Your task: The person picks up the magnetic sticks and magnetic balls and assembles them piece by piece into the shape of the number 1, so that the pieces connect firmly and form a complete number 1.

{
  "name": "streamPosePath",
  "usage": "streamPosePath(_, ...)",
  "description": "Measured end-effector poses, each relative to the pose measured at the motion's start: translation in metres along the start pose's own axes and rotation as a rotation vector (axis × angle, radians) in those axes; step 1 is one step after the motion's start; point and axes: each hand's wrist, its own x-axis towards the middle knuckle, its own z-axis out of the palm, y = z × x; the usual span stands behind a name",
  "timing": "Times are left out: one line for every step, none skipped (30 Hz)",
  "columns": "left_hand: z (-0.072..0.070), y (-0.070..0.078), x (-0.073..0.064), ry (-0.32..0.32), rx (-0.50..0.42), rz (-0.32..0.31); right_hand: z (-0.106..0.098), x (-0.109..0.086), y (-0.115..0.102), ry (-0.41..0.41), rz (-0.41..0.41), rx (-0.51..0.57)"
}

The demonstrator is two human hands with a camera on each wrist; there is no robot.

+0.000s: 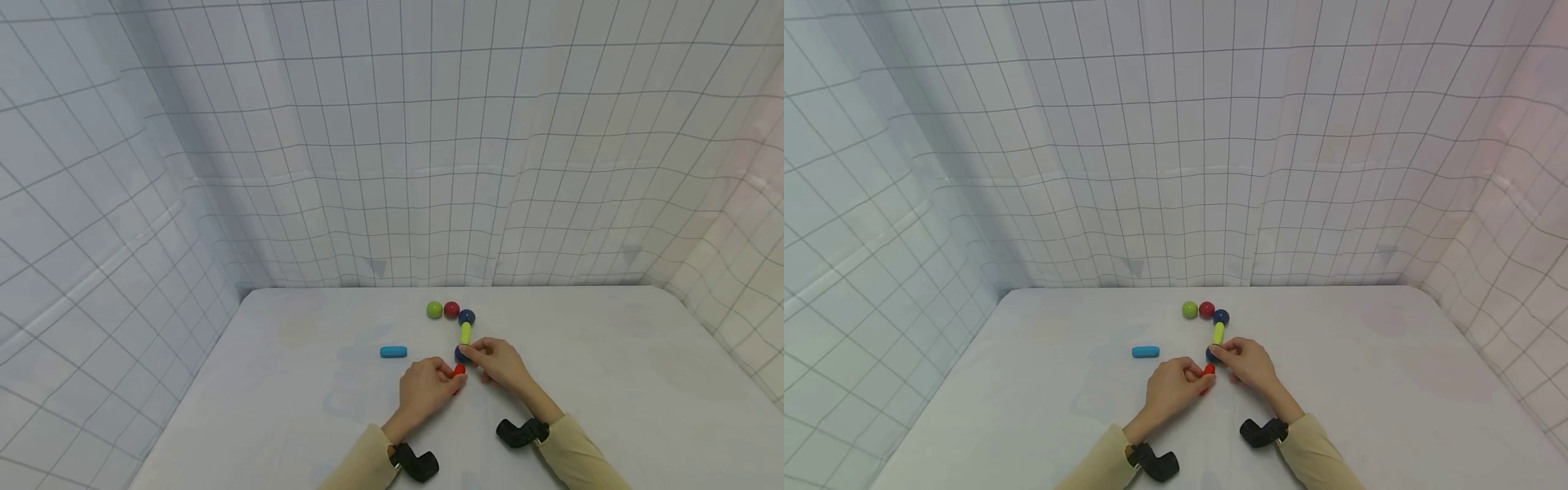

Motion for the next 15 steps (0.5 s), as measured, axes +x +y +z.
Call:
streamPosePath(0.0002,0.0,0.0001,0.002,0.003,0.0,-0.0001,-0.0001,-0.0004,0.001,0.001,-0.002)
streamPosePath(0.0003,0.0002,0.0,0.004,0.003,0.001,-0.0001,-0.0001,-0.0007,0.001,0.002,-0.003)
streamPosePath(0.0003,0.0003,0.0002,0.005,0.003,0.001,-0.0001,-0.0001,-0.0008,0.002,0.003,-0.005)
streamPosePath(0.0004,0.0004,0.0002,0.007,0.003,0.001,-0.0001,0.0,-0.0009,0.002,0.004,-0.005)
streamPosePath(0.0004,0.0005,0.0001,0.008,0.003,0.001,-0.0001,0.0,-0.001,0.002,0.004,-0.005)
streamPosePath(0.0005,0.0006,0.0001,0.007,0.003,0.0,-0.0001,-0.0002,-0.0012,0.001,0.004,-0.003)
streamPosePath(0.0005,0.0007,0.0001,0.007,0.004,-0.001,-0.0002,-0.0002,-0.0013,0.0,0.003,-0.002)
streamPosePath(0.0006,0.0009,0.0001,0.007,0.004,-0.002,-0.0002,-0.0001,-0.0012,0.0,0.003,-0.002)
streamPosePath(0.0006,0.001,0.0001,0.007,0.004,-0.004,-0.0002,0.0,-0.0011,0.0,0.002,-0.003)
streamPosePath(0.0005,0.0013,0.0,0.008,0.005,-0.004,-0.0002,0.0001,-0.001,0.0,0.0,-0.003)
streamPosePath(0.0005,0.0015,-0.0001,0.009,0.006,-0.003,-0.0002,0.0001,-0.001,0.0,-0.002,-0.005)
streamPosePath(0.0004,0.0017,-0.0002,0.011,0.007,-0.003,-0.0001,0.0002,-0.0008,0.0,-0.004,-0.006)
streamPosePath(0.0004,0.0019,-0.0003,0.013,0.009,-0.003,-0.0001,0.0003,-0.0006,-0.001,-0.006,-0.006)
streamPosePath(0.0002,0.0022,-0.0004,0.015,0.009,-0.002,-0.0001,0.0002,-0.0005,-0.002,-0.006,-0.005)
streamPosePath(0.0002,0.0025,-0.0005,0.017,0.009,-0.002,-0.0001,0.0001,-0.0005,-0.003,-0.007,-0.003)
